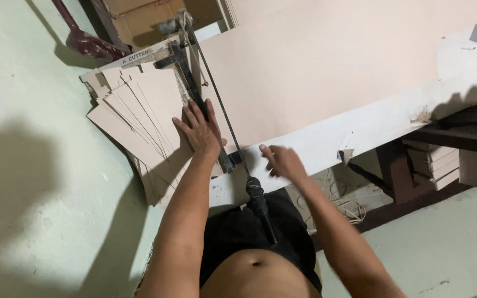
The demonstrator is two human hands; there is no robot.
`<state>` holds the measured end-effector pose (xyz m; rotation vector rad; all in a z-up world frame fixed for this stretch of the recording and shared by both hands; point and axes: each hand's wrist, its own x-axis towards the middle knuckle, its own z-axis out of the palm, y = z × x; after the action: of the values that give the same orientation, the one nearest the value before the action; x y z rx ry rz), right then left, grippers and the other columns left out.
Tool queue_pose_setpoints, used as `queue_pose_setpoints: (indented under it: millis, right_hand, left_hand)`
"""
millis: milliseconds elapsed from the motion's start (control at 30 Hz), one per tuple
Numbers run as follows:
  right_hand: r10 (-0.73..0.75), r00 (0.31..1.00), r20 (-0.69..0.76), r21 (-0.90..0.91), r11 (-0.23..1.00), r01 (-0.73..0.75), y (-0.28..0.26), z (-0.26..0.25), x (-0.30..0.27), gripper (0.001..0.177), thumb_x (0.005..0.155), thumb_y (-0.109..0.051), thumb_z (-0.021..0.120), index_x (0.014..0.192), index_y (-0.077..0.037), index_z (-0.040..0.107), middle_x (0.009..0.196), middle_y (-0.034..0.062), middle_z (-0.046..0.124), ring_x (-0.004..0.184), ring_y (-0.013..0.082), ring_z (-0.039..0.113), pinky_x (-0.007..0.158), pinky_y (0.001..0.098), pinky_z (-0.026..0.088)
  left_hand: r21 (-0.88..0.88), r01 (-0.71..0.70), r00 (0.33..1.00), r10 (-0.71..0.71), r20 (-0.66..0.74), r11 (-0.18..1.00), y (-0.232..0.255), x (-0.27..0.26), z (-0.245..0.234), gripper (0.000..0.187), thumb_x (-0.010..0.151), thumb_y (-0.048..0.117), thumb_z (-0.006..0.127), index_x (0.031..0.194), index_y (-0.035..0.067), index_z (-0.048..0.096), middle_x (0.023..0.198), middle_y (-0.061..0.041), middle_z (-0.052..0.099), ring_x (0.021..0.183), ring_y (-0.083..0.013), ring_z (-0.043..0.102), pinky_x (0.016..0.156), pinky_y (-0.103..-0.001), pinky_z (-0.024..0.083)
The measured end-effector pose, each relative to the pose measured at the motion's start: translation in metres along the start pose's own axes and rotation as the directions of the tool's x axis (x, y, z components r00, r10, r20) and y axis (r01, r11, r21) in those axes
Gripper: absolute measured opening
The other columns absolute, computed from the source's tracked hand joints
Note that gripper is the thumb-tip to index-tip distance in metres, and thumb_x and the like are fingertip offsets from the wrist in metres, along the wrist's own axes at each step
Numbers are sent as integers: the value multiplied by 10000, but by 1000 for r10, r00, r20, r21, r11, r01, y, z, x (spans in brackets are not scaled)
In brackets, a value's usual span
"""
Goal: The person uses a manual paper cutter to trim a large sheet of light-colored paper. They align the paper against the guide, pull down the cutting arm to slice the sheet, and then remove the cut piece.
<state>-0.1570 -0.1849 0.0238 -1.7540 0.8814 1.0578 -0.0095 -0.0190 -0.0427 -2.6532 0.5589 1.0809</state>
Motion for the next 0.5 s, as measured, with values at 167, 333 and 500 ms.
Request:
queue_pose_setpoints:
  millis: [167, 333, 500]
  right_hand:
    - [-157, 988, 3, -354, 923, 148, -59, 48, -153, 1151, 859, -669, 684, 1672, -280, -32, 618, 204, 657, 640, 437, 680, 608, 471, 530]
    - [-195, 979, -61, -415, 897, 153, 43, 120, -25, 955, 927, -148, 563, 1653, -133, -58, 1129, 301, 672, 906, 528, 709, 764, 593, 584]
    - [-408, 882, -237, -444, 853, 275, 79, 141, -5, 935, 921, -155, 600, 1675, -181, 48, 1044, 273, 693, 773, 502, 720, 622, 603, 566]
  left_hand:
    - [-23, 35, 987, -31, 155, 999, -1, 3, -11, 1328, 788, 560, 770, 1593, 223, -233, 1659, -238, -217, 1536, -475, -117, 1121, -770, -53]
    - [-126, -28, 999, 31, 23, 992, 2, 1, -5, 1286, 730, 436, 872, 1636, 132, 12, 1656, -315, -36, 1527, -503, -29, 1084, -818, -97]
    - [-118, -18, 999, 22, 35, 993, -1, 1, -9, 1272, 749, 429, 862, 1643, 127, 9, 1659, -312, -26, 1531, -492, -36, 1082, -808, -98]
